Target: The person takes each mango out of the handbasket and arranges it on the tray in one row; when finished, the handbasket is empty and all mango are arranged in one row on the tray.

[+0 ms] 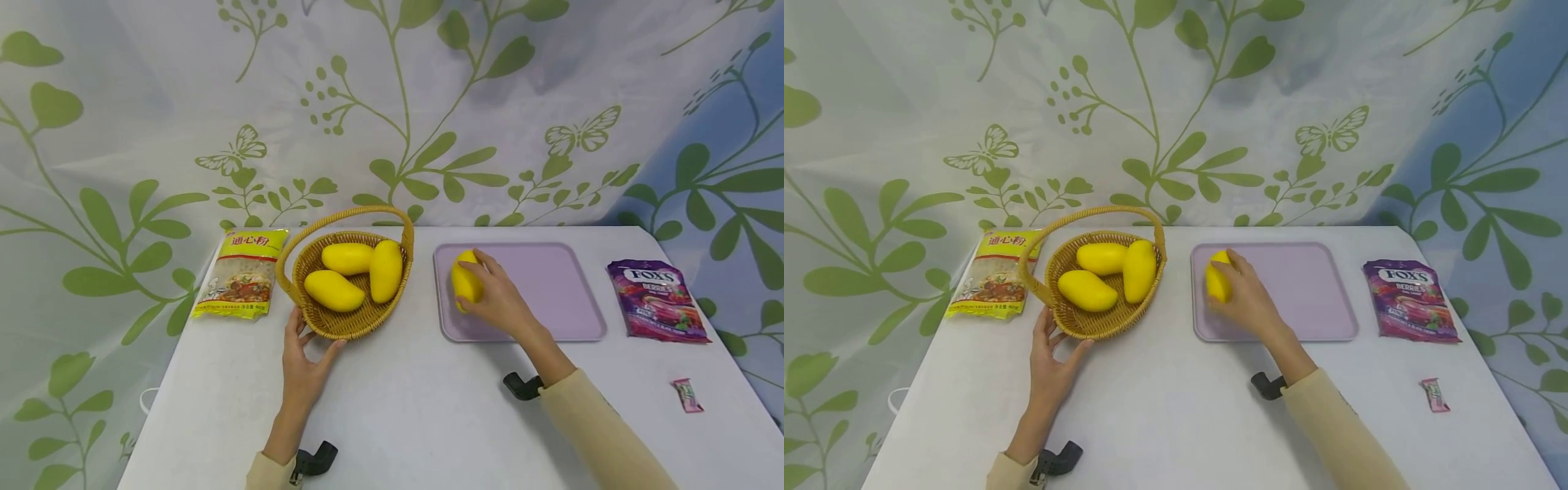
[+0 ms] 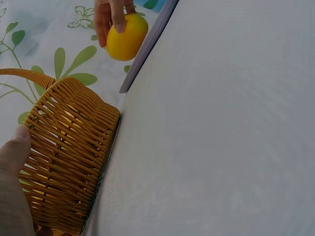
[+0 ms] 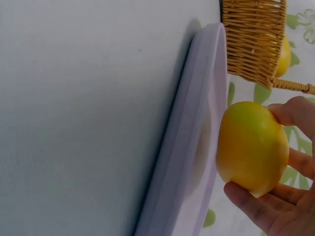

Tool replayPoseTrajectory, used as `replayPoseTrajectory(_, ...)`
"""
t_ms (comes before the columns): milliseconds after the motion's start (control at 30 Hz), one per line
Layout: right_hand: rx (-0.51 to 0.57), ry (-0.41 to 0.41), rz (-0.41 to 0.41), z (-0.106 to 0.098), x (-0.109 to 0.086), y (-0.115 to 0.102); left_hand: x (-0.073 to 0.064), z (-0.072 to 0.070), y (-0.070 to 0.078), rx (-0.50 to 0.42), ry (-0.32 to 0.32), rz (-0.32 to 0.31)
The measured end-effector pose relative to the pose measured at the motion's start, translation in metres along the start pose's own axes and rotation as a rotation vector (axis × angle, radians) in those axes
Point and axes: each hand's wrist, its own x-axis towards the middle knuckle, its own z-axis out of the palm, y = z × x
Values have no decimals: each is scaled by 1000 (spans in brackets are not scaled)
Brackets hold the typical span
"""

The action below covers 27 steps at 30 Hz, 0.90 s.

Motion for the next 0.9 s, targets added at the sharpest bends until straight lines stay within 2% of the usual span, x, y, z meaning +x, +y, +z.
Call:
replayPoseTrajectory(367, 0, -17, 5, 5, 5, 9, 0, 0, 0, 6, -4, -3)
replayPoseTrajectory(733, 29, -36, -5, 9, 8, 9, 0, 0, 0, -13, 10, 24)
replayPoseTrajectory(900, 49, -37, -3, 11, 7, 10, 1, 0, -1, -7, 2, 14)
